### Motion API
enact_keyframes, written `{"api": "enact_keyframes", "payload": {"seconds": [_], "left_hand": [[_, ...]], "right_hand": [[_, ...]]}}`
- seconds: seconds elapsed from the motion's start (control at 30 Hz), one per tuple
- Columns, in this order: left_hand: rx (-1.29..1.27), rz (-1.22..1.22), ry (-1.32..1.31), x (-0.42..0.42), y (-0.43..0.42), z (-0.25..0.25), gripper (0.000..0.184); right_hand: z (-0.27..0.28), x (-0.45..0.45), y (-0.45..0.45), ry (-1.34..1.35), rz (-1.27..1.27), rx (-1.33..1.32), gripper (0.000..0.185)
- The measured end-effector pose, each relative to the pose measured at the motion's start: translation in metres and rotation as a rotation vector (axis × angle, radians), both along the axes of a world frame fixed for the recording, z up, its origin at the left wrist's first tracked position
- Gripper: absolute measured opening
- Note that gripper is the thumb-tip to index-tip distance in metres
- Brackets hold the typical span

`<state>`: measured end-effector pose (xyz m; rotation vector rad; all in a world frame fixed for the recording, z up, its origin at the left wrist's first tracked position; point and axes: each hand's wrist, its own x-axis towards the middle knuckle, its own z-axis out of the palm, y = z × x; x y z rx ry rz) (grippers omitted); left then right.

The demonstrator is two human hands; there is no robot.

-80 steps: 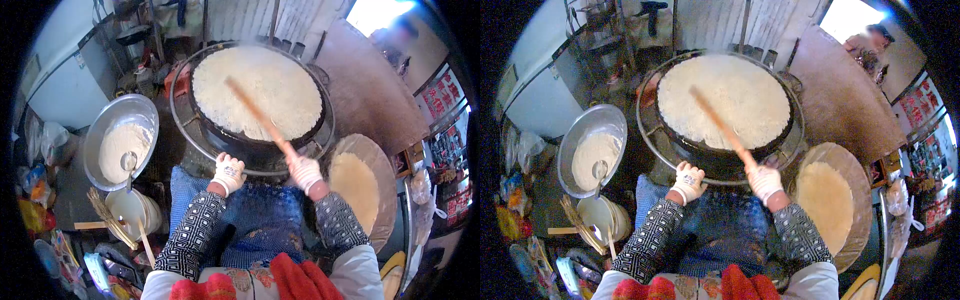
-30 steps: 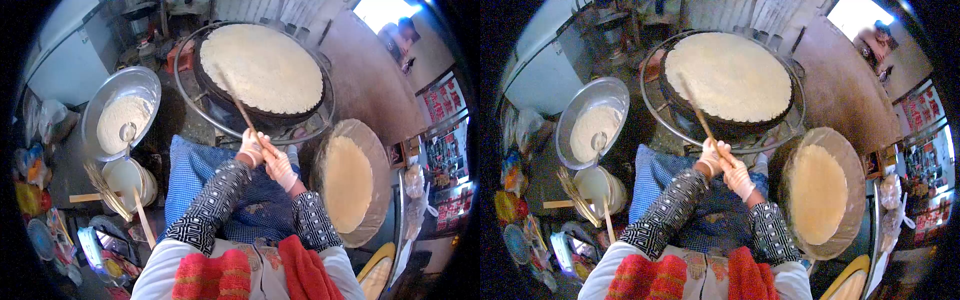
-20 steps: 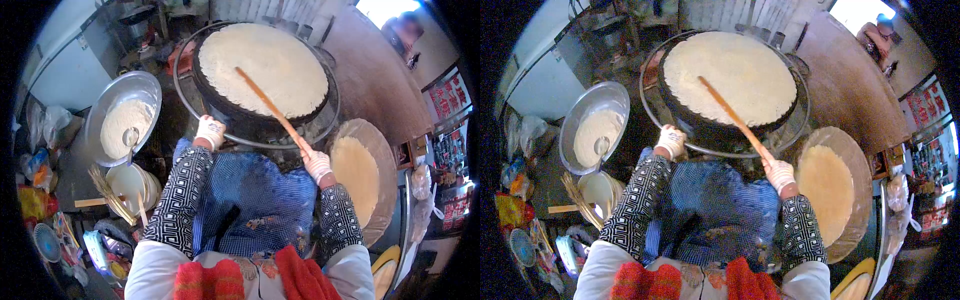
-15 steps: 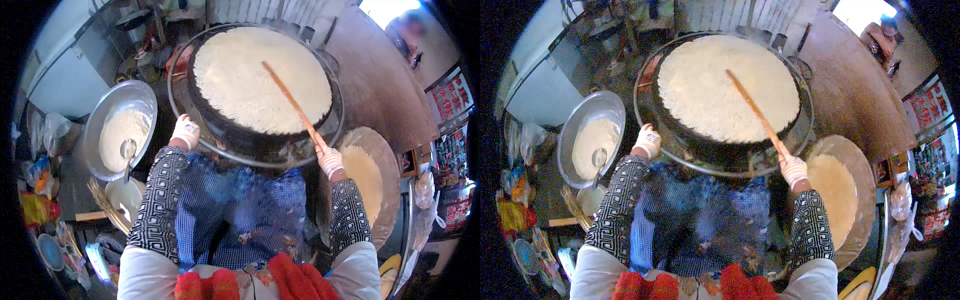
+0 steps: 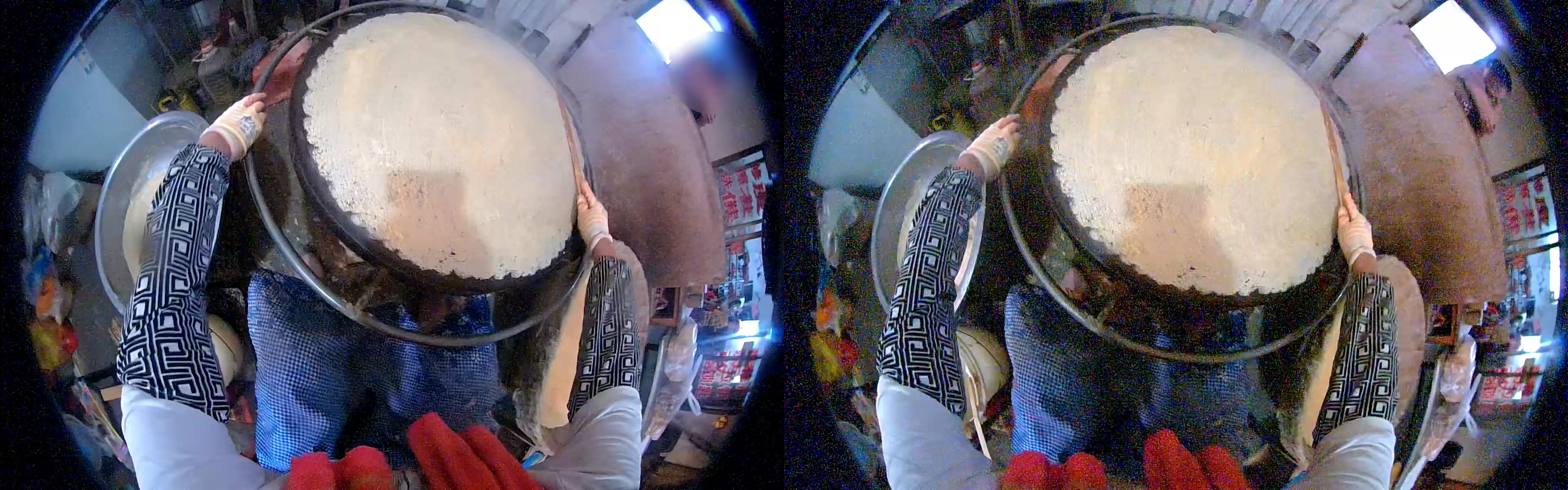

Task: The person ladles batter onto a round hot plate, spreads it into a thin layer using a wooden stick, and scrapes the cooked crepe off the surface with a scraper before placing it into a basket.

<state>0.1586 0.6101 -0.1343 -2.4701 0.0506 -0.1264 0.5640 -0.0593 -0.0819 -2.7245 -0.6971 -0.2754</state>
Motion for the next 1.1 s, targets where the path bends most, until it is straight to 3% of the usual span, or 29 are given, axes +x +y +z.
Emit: {"api": "enact_keyframes", "payload": {"seconds": [0.1,0.17,0.23,0.37,0.5,0.57,0.6,0.67,0.73,0.8,0.83,0.93,0.97,1.07,1.1], "left_hand": [[0.162,0.034,0.137,0.000,-0.007,0.011,0.018],[0.217,0.090,0.139,-0.012,-0.031,0.018,0.017],[0.164,0.150,0.154,-0.028,-0.058,0.021,0.017],[-0.056,0.317,0.325,-0.021,-0.157,0.081,0.012],[-0.505,0.139,-0.181,-0.043,-0.284,0.125,0.011],[-0.712,-0.008,-0.321,-0.071,-0.368,0.124,0.015],[-1.117,-0.091,-0.424,-0.075,-0.407,0.088,0.015],[-1.981,-0.482,-0.633,-0.085,-0.484,0.016,0.026],[-1.782,-0.287,-0.474,-0.098,-0.494,0.000,0.027],[-0.986,0.177,-0.112,-0.139,-0.470,0.102,0.029],[-0.867,0.298,-0.024,-0.146,-0.472,0.096,0.025],[-0.809,0.484,-0.084,-0.128,-0.459,0.078,0.026],[-0.776,0.515,-0.090,-0.120,-0.456,0.071,0.029],[-0.618,0.599,-0.103,-0.116,-0.435,0.051,0.040],[-0.501,0.649,-0.092,-0.116,-0.432,0.042,0.044]], "right_hand": [[-0.001,-0.038,0.000,0.068,0.028,0.076,0.040],[-0.014,-0.074,-0.011,-0.146,0.258,0.164,0.040],[-0.014,-0.136,-0.011,0.081,0.256,0.321,0.042],[0.038,-0.294,0.033,0.705,0.237,0.637,0.058],[0.140,-0.420,0.093,1.430,0.222,0.789,0.061],[0.171,-0.460,0.091,1.529,0.203,0.758,0.057],[0.178,-0.473,0.091,1.557,0.295,0.762,0.059],[0.209,-0.488,0.090,1.495,0.409,0.455,0.058],[0.222,-0.487,0.090,1.522,0.505,0.194,0.056],[0.233,-0.472,0.097,1.601,0.527,-0.024,0.052],[0.242,-0.490,0.099,1.622,0.584,-0.068,0.052],[0.256,-0.506,0.137,1.648,0.723,-0.224,0.056],[0.238,-0.507,0.151,1.548,0.927,-0.186,0.058],[0.211,-0.564,0.242,1.870,0.977,-0.143,0.066],[0.168,-0.579,0.272,1.675,1.276,-0.236,0.066]]}}
